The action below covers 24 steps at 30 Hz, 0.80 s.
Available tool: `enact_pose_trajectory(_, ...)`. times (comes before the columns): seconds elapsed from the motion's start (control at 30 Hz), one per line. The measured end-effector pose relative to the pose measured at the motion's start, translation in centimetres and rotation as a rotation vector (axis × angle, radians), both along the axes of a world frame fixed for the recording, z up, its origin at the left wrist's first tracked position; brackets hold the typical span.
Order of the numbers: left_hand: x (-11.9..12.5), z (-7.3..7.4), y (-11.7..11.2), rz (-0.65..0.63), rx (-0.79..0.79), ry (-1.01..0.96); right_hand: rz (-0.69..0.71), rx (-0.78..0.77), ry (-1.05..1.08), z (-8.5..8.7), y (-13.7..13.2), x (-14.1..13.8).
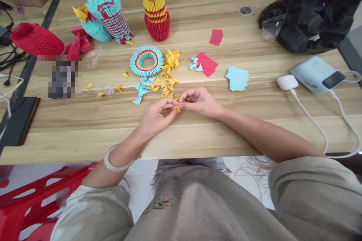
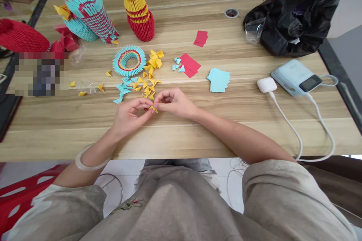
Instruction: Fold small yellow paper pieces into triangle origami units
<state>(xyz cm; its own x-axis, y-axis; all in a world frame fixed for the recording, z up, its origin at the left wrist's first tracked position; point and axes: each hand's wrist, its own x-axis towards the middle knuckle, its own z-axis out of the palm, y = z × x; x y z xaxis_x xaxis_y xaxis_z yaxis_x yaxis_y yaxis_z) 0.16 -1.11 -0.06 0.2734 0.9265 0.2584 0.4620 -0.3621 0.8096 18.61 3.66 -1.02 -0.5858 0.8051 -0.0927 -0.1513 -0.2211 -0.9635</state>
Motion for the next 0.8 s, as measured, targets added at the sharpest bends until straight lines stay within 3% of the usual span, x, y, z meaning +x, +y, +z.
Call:
enact_pose_trajectory(0.27,0.27,-0.37,-0.05,0.009,-0.083,-0.066,-0.051,0.086,0.026,0.17,-0.52,-0.34)
enact_pose_trajectory(0.67,0.64,0.25,0.07,0.071,-0.139,-0.136,-0.056,0.063,0.067,-0.16,-0.58,-0.58)
enact_pose_trajectory(0.8,0.86,-0.03,0.06,0.093,-0.242,-0.293,-0.055,0.039,0.087,-0.24,-0.66,-0.52)
